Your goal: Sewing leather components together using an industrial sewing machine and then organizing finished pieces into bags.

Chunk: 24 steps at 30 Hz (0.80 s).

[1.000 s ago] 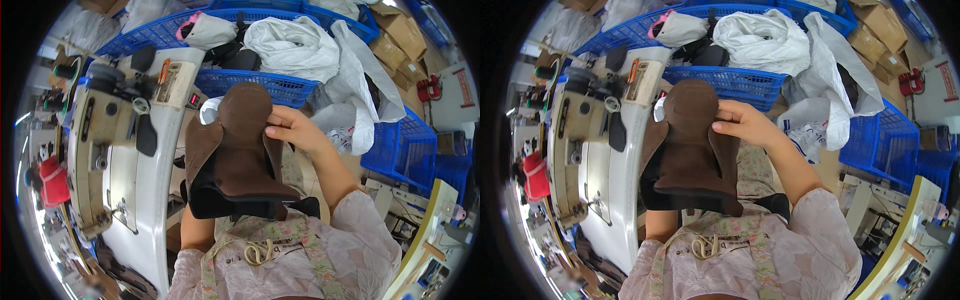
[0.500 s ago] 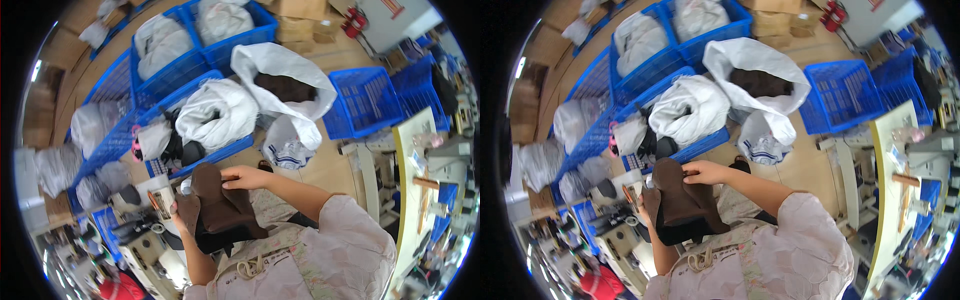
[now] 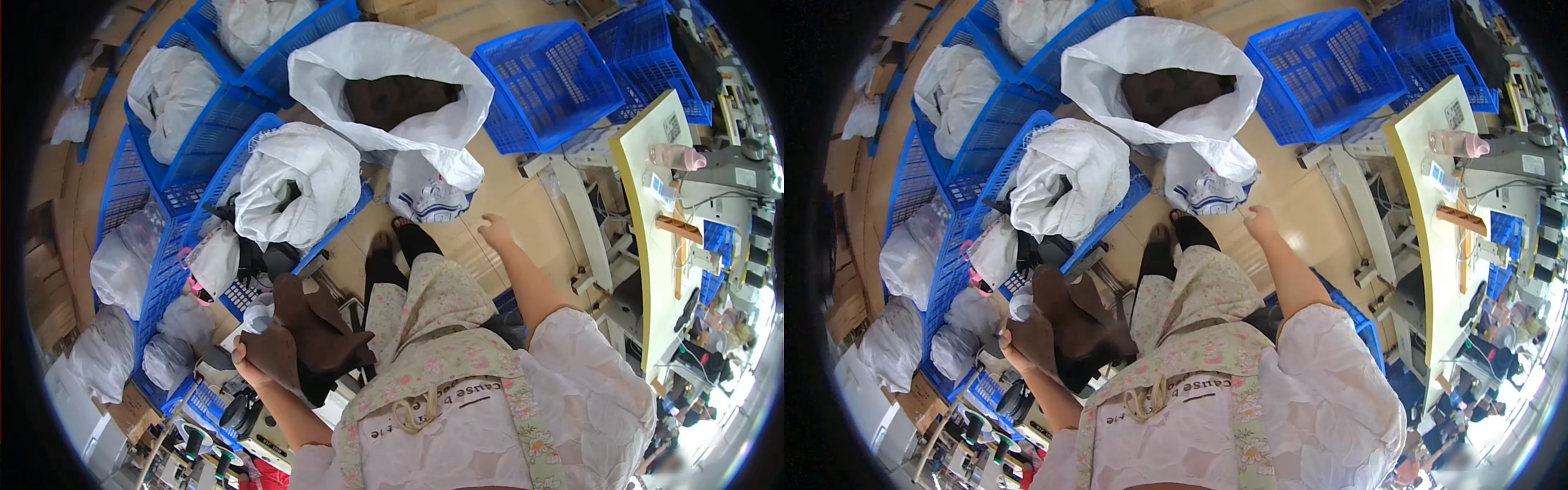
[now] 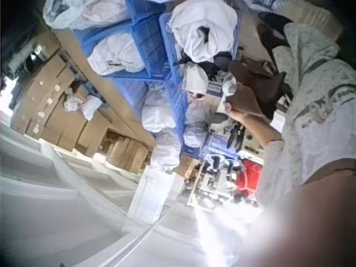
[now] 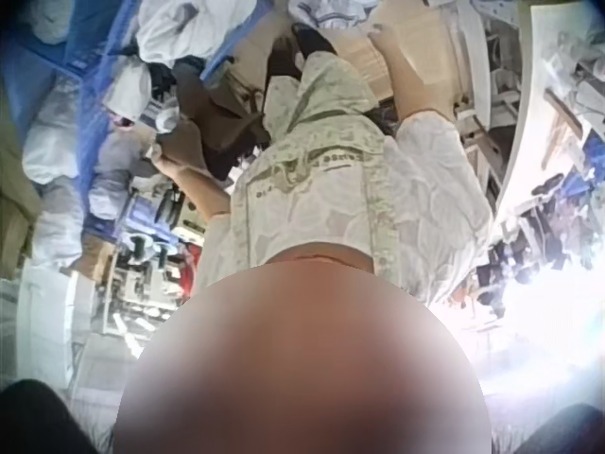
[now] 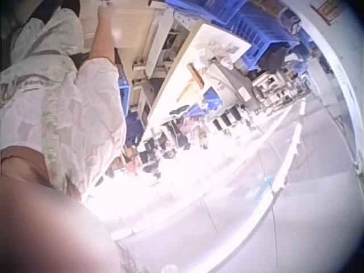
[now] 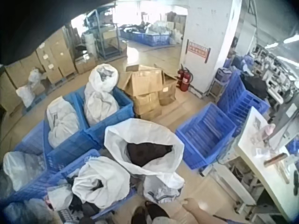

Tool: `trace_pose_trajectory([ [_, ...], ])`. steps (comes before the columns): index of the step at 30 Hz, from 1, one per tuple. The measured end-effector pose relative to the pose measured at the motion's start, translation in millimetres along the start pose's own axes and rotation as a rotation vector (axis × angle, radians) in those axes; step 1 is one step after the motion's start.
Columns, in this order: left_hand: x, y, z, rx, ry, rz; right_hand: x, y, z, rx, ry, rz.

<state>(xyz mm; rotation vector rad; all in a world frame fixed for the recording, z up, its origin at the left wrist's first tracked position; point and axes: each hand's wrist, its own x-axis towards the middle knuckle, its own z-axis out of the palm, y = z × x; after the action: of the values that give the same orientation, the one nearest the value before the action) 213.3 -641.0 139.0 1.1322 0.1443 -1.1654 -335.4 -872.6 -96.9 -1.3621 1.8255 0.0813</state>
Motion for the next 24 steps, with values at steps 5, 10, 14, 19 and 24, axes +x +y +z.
trace_pose_trajectory([
  [5, 51.7, 7.5, 23.3, 0.283, 0.030, 0.052, 48.1, -11.7, -7.8, 0.000, 0.052, 0.138],
  [10, 74.0, 5.6, 28.5, 0.356, -0.050, 0.016, 164.7, -43.2, 26.9, -0.169, 0.160, 0.124],
  [14, 79.3, -1.3, 31.5, 0.354, -0.152, -0.105, 252.4, -44.6, 78.9, 0.076, -0.079, -0.022],
  [19, 63.2, -40.4, 34.7, 0.466, -0.011, -0.038, 272.1, -23.3, 151.5, -0.087, -0.451, -0.093],
  [24, 11.5, -118.2, 39.8, 0.301, 0.362, 0.117, 251.3, -8.1, 139.3, -0.448, -0.858, -0.215],
])
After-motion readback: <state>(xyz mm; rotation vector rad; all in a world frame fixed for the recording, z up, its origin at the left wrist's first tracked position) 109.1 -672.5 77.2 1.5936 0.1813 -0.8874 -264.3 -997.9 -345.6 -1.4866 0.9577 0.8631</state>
